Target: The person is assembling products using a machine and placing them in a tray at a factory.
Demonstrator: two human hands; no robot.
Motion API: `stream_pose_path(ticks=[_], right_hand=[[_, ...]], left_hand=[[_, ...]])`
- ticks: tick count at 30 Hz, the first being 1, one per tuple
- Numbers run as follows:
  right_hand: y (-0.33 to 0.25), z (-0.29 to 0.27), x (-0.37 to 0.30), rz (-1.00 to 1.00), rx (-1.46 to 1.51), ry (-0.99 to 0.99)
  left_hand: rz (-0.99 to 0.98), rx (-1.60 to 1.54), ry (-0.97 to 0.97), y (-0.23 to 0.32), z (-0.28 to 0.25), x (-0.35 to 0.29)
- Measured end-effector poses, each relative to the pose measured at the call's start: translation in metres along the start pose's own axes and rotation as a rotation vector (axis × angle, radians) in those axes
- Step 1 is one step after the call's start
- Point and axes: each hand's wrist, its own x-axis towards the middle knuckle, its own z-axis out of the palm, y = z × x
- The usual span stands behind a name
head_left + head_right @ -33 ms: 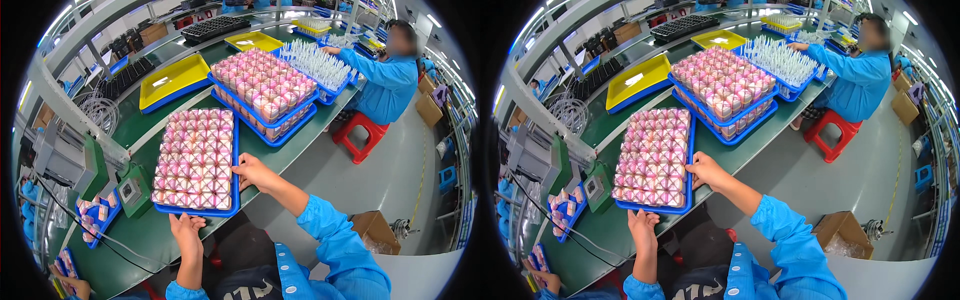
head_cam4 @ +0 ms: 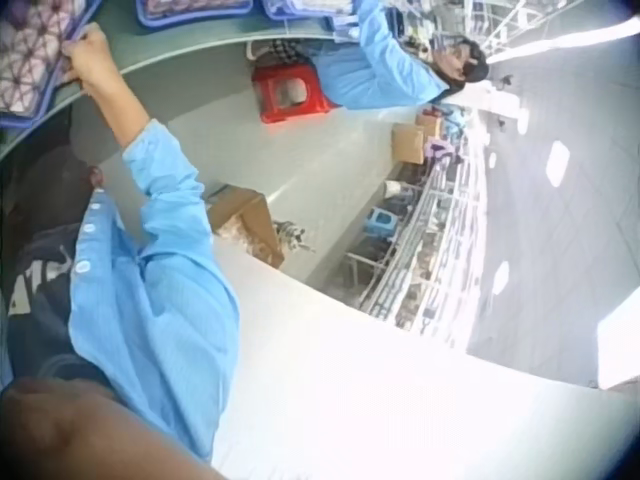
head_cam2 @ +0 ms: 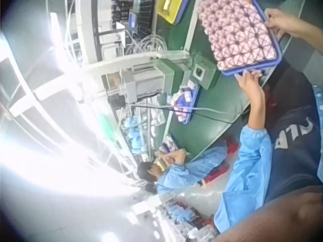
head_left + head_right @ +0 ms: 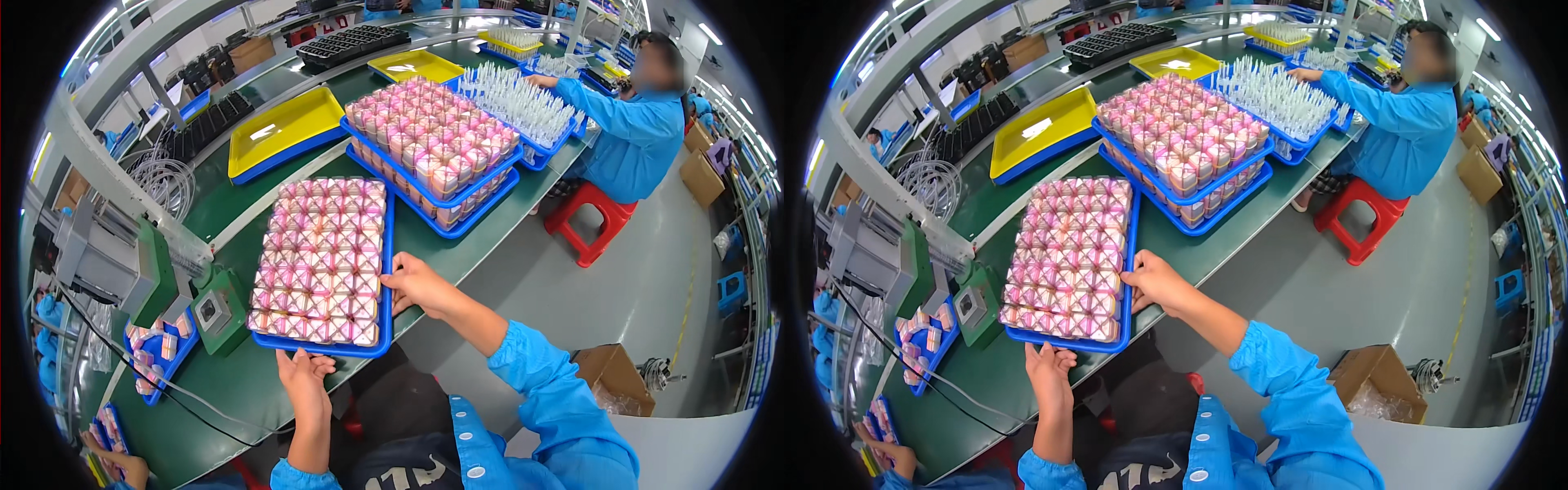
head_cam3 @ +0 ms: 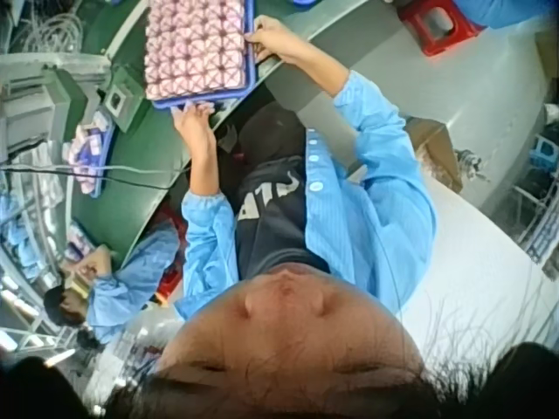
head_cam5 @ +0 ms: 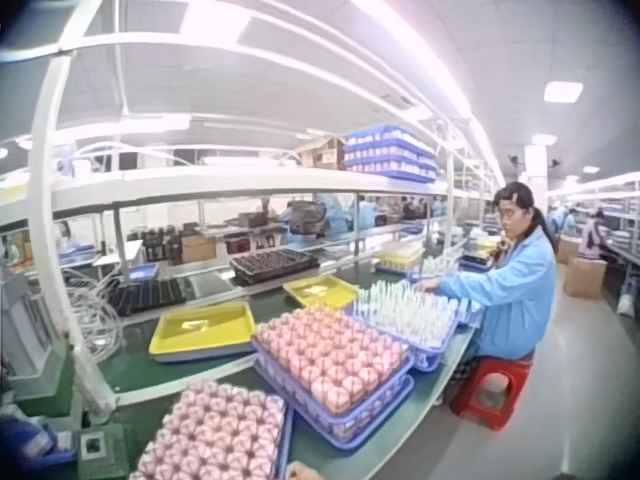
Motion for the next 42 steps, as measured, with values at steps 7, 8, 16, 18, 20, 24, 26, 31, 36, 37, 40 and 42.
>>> stream_pose_path(ticks=[7, 8, 16, 18, 20, 24, 26, 31, 36, 37, 40, 42], right_hand=[[0.021, 0.014, -0.051, 0.04, 0.072, -0.012], [0.023, 0.016, -0.055, 0.041, 0.095, -0.01], [0.041, 0.035, -0.068, 0.01, 0.202, 0.026], [0.042, 0.046, -0.063, -0.006, 0.251, 0.012], [0.047, 0.053, -0.047, -0.057, 0.299, 0.014], [0.05, 0.078, -0.02, -0.072, 0.331, 0.035], [0.044, 0.099, -0.014, -0.06, 0.292, 0.013], [0.049, 0.134, 0.02, -0.074, 0.276, 0.095], [0.045, 0.156, 0.044, -0.145, 0.382, 0.164], [0.045, 0.161, 0.05, -0.165, 0.368, 0.169], [0.042, 0.163, 0.087, -0.18, 0.317, 0.176], [0.034, 0.159, 0.109, -0.192, 0.261, 0.208]], left_hand=[[-0.077, 0.067, -0.021, 0.014, -0.025, -0.001], [-0.086, 0.087, -0.027, 0.018, -0.028, 0.0], [-0.154, 0.127, -0.147, 0.033, -0.034, 0.037], [-0.099, 0.134, -0.161, 0.031, -0.041, 0.062], [-0.013, 0.176, -0.065, 0.03, -0.039, 0.075], [0.106, 0.25, 0.001, 0.031, -0.039, 0.05], [0.24, 0.373, -0.055, 0.027, -0.059, 0.029], [0.535, 0.503, -0.051, 0.042, -0.1, -0.025], [0.705, 0.478, 0.165, 0.074, -0.15, -0.05], [0.738, 0.464, 0.189, 0.078, -0.159, -0.052], [0.872, 0.468, 0.251, 0.091, -0.174, -0.054], [0.957, 0.474, 0.303, 0.099, -0.178, -0.047]])
